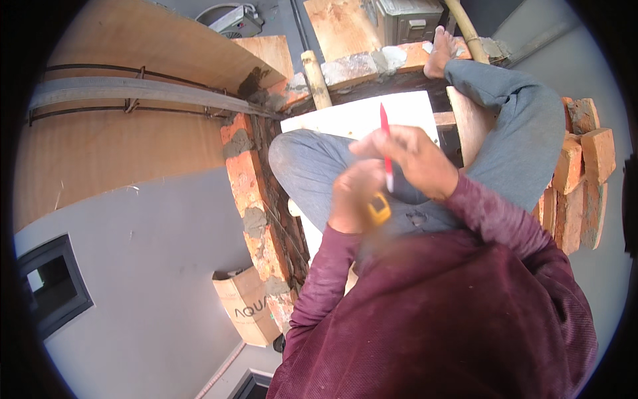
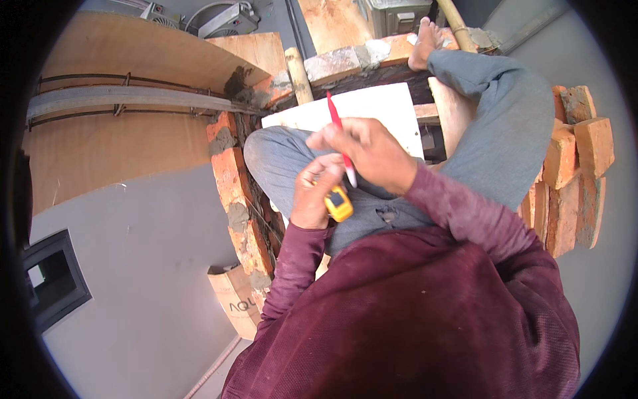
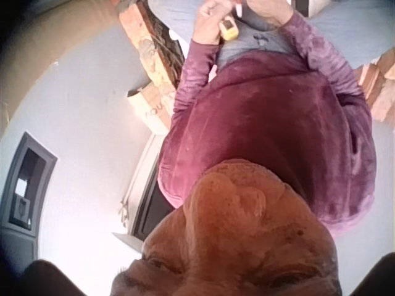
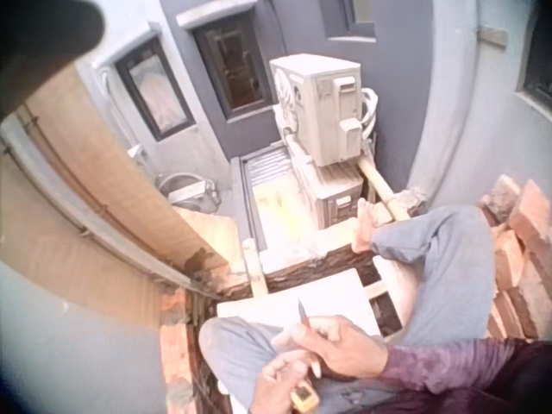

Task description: The person uses a measuring tape to measure along a brick structure and marks specific points with a red pencil while sitting on a scaffold.

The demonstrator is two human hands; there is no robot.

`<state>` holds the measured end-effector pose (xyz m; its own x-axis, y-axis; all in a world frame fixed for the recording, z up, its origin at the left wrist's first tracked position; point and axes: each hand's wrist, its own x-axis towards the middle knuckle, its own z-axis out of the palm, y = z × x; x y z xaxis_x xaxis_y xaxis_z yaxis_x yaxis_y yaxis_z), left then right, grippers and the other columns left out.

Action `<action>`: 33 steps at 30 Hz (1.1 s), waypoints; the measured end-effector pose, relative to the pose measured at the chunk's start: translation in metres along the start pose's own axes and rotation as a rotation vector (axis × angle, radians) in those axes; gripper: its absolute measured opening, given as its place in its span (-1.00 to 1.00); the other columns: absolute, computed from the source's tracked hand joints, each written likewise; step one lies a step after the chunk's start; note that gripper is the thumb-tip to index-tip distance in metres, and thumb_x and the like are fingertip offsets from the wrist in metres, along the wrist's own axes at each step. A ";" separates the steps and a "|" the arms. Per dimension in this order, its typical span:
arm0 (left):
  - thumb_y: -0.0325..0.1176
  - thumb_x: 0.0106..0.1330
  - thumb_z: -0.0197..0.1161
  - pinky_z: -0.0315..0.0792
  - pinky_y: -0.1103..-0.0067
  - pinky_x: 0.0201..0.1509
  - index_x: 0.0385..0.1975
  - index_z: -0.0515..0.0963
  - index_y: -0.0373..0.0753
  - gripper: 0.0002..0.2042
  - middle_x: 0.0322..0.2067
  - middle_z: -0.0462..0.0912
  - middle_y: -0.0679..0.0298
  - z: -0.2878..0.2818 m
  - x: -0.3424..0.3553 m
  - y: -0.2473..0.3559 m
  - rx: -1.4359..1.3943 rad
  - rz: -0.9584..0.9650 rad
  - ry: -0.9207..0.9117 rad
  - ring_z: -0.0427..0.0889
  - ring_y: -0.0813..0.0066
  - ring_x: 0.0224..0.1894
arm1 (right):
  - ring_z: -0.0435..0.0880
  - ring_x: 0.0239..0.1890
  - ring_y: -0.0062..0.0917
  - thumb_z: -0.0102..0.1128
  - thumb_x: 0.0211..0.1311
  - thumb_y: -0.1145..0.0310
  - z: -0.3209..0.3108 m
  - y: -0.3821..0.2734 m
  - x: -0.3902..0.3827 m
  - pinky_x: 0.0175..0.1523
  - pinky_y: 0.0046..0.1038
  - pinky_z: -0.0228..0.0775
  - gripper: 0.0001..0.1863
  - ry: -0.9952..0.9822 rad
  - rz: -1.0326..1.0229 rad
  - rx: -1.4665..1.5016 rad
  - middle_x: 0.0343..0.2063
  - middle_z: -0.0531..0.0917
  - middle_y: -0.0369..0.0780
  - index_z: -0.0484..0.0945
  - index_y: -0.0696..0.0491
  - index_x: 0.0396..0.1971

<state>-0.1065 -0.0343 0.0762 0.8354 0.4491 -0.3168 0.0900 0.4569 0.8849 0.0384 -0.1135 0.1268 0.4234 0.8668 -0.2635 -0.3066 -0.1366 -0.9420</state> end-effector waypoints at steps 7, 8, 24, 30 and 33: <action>0.33 0.33 -0.13 0.57 0.45 -0.31 -0.18 0.45 -0.18 -0.39 -0.32 0.55 0.29 -0.040 0.003 0.002 -0.627 -0.136 0.200 0.58 0.47 -0.38 | 0.61 -0.41 -0.54 0.20 0.24 0.06 -0.008 -0.013 0.080 -0.25 -0.40 0.44 -0.61 -0.197 -0.336 -0.590 -0.47 0.67 -0.16 0.60 0.16 -0.37; 0.34 0.32 -0.14 0.58 0.44 -0.28 -0.18 0.45 -0.18 -0.39 -0.32 0.55 0.29 -0.043 0.008 0.005 -0.622 -0.129 0.235 0.59 0.46 -0.37 | 0.62 -0.41 -0.52 0.23 0.21 0.03 -0.007 -0.010 0.084 -0.25 -0.40 0.44 -0.58 -0.349 -0.252 -0.530 -0.48 0.66 -0.17 0.61 0.17 -0.36; -0.21 0.45 0.08 0.39 0.49 0.16 0.22 0.20 -0.37 -0.52 0.07 0.42 0.13 -0.081 0.048 0.042 0.252 0.291 0.666 0.47 0.38 0.06 | 0.65 -0.36 -0.57 0.36 -0.10 0.47 0.035 0.042 0.172 -0.31 -0.55 0.55 -0.32 -0.736 0.103 0.063 -0.36 0.57 -0.23 0.39 0.21 0.13; 0.02 -0.02 0.54 0.41 0.45 0.11 0.19 0.23 -0.41 -0.11 0.04 0.41 0.03 -0.098 0.047 0.053 0.861 0.055 0.563 0.49 0.30 0.03 | 0.54 -0.45 -0.66 0.45 0.08 0.23 0.053 0.066 0.181 -0.29 -0.58 0.39 -0.51 -0.730 0.380 0.213 -0.47 0.59 -0.27 0.43 0.19 -0.12; -0.01 0.02 0.52 0.41 0.43 0.12 0.18 0.23 -0.37 -0.16 0.02 0.41 0.02 -0.103 0.060 0.057 0.708 0.023 0.495 0.49 0.31 0.02 | 0.57 -0.46 -0.59 0.23 0.23 -0.08 0.041 0.078 0.201 -0.32 -0.54 0.35 -0.48 -0.758 0.419 0.157 -0.46 0.61 -0.23 0.48 0.14 -0.18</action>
<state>-0.1066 0.0977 0.0725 0.5233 0.8106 -0.2627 0.5300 -0.0682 0.8453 0.0644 0.0694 0.0089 -0.4128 0.8528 -0.3198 -0.4472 -0.4957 -0.7446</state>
